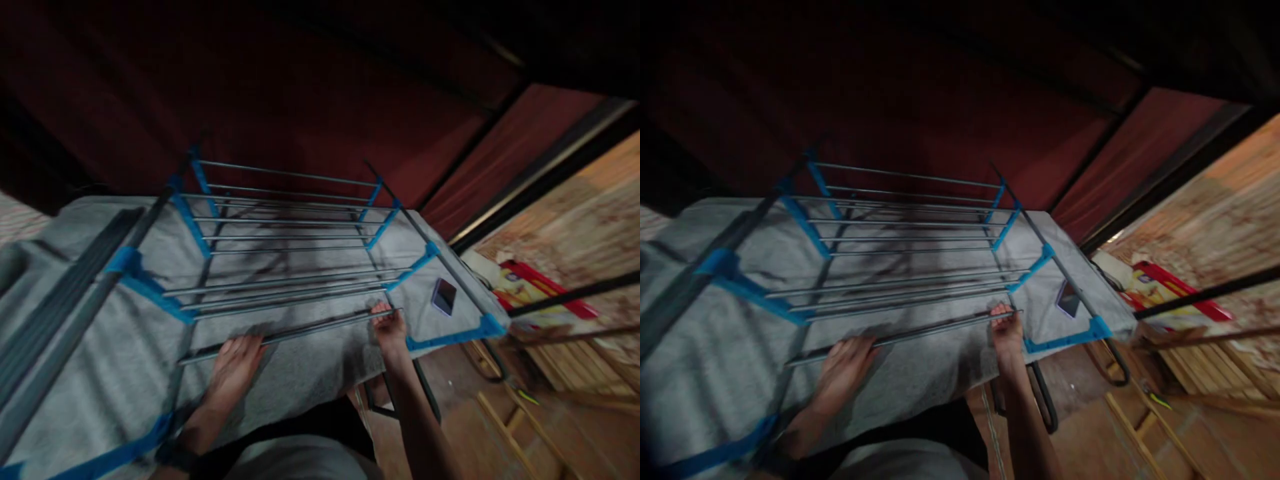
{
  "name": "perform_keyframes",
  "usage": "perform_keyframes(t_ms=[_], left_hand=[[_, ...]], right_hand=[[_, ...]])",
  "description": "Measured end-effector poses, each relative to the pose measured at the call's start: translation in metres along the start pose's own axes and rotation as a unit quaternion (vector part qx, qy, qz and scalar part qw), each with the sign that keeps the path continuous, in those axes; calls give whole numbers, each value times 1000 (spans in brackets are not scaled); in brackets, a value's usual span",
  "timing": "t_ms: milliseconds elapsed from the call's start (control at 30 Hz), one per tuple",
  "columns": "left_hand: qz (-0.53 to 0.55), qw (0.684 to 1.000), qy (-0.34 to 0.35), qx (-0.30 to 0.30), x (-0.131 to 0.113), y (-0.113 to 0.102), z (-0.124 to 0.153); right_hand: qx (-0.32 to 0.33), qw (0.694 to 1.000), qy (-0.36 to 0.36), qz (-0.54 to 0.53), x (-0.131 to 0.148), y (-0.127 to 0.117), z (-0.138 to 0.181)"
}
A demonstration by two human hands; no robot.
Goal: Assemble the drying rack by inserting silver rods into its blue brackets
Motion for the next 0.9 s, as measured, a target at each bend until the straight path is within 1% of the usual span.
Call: perform_keyframes(t_ms=[100,233,300,433,600,800,900], left_hand=[[13,1000,17,-12,5,2,-1],[-18,998,53,-36,-1,2,2],[-27,997,58,-45,-2,2,4],[-10,998,46,-50,2,4,4],[12,998,17,-57,9,3,-1],[11,1000,-13,-23,7,1,-4],[13,1000,-16,-8,6,1,-2]], right_hand=[[-9,999,-19,-37,7,11,-3],[13,997,-2,-80,14,22,-8],[27,995,1,-93,19,28,-9],[22,994,-12,-104,30,40,-11],[26,992,-7,-122,36,53,-10],[-9,990,9,-138,38,53,-7],[2,989,7,-146,39,57,-4]])
Point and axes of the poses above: each hand's wrist, its own z-axis away from the middle knuckle, its own y-axis out of the palm, x = y × z, the point moved 7 cm from there along -z, towards the middle knuckle, and after that the axes turned 5 degrees about -x, right-handed, at the moved point
